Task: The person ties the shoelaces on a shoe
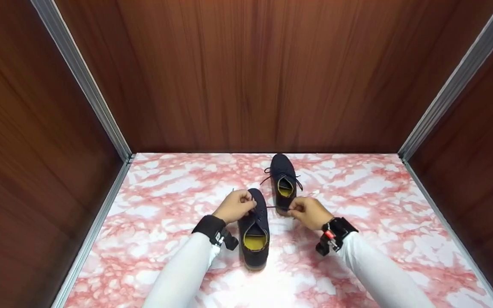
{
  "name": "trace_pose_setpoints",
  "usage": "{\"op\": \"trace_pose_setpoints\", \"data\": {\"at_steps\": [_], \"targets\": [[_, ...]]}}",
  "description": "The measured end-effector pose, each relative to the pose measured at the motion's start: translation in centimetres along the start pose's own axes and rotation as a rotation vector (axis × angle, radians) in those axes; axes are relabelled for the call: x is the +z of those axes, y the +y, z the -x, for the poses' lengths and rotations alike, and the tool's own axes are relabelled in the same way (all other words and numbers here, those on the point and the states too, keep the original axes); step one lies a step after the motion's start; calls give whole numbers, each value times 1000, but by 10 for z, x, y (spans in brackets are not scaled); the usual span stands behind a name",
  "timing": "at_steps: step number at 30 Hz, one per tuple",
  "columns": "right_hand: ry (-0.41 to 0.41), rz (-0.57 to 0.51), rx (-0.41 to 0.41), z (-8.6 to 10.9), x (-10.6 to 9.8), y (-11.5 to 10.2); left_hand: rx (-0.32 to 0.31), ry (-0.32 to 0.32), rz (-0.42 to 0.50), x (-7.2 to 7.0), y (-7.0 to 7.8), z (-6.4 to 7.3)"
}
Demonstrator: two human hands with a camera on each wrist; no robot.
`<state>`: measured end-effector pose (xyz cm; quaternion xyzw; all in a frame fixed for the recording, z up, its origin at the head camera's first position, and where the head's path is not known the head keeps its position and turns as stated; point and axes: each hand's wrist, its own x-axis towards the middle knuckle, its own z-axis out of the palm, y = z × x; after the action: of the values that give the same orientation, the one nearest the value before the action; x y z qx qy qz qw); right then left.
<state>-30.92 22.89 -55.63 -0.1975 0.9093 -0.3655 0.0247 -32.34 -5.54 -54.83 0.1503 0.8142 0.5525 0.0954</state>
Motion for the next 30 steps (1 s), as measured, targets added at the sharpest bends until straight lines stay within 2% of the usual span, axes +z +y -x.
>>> {"op": "trace_pose_setpoints", "data": {"at_steps": [5, 11, 15, 23, 30], "targets": [[15, -58, 65, 2, -17, 6, 0, 21, 38, 0, -2, 0], [46, -185, 140, 4, -32, 12, 8, 19, 51, -3, -5, 0], [56, -231, 172, 5, -39, 16, 16, 9, 57, -6, -7, 1], [35, -323, 210, 7, -45, 16, 11, 30, 52, -10, -11, 1], [-21, -470, 211, 6, -42, 0, -2, 77, 82, -7, -10, -1]]}}
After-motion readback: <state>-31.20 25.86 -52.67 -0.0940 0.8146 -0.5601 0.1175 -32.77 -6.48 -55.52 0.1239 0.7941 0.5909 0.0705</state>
